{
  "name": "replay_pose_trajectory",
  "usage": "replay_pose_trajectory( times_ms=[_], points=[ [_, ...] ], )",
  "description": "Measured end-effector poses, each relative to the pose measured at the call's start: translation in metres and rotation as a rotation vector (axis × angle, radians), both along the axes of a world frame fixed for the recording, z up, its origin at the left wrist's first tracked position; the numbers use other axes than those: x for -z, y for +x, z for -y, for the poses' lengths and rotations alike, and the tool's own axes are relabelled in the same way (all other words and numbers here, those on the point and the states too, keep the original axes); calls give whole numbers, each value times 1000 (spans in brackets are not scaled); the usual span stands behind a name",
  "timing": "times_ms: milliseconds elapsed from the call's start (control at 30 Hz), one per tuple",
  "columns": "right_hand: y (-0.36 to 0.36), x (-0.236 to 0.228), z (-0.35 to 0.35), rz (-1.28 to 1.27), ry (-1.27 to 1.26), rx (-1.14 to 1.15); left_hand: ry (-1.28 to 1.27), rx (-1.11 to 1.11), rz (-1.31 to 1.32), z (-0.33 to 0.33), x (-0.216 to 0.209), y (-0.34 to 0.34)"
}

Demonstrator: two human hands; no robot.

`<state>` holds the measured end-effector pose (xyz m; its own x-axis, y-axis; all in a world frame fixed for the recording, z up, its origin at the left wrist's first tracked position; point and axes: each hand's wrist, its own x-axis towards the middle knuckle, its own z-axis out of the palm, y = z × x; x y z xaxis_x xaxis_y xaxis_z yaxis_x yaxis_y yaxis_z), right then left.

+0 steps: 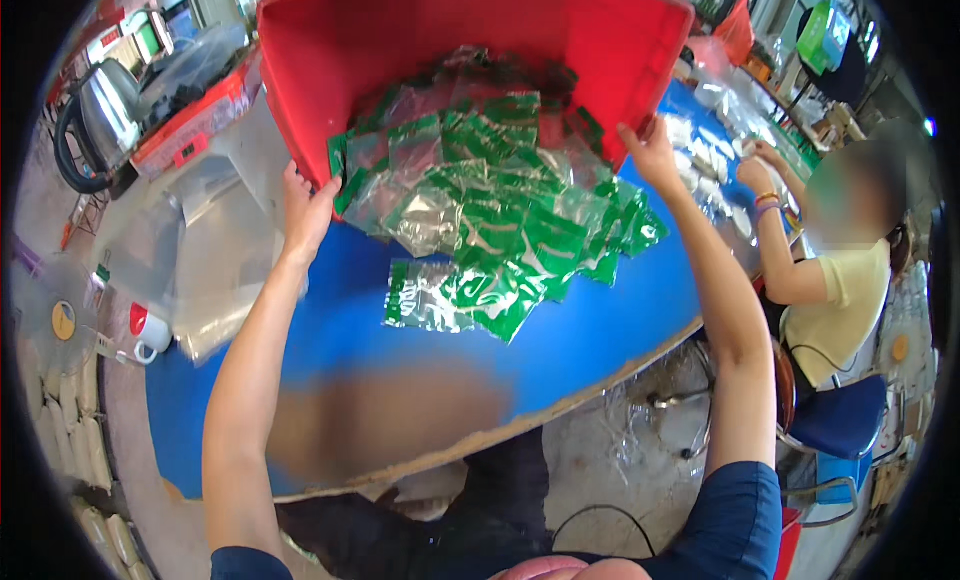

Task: Sorting small green plastic packets and placing them into a larger clear plastic bag.

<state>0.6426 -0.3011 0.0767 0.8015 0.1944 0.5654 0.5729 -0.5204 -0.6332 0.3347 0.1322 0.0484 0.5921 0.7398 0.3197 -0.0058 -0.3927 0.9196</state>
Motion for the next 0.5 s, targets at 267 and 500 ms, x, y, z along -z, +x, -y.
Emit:
replay_pose_trajectory(
  times_ms=[267,500],
  points=[
    [-150,26,-96,492,-425,-325,680,288,-369,216,37,-75],
    [-186,106,-158,259,-645,-143,773,533,-562,201,58,-133]
  ],
)
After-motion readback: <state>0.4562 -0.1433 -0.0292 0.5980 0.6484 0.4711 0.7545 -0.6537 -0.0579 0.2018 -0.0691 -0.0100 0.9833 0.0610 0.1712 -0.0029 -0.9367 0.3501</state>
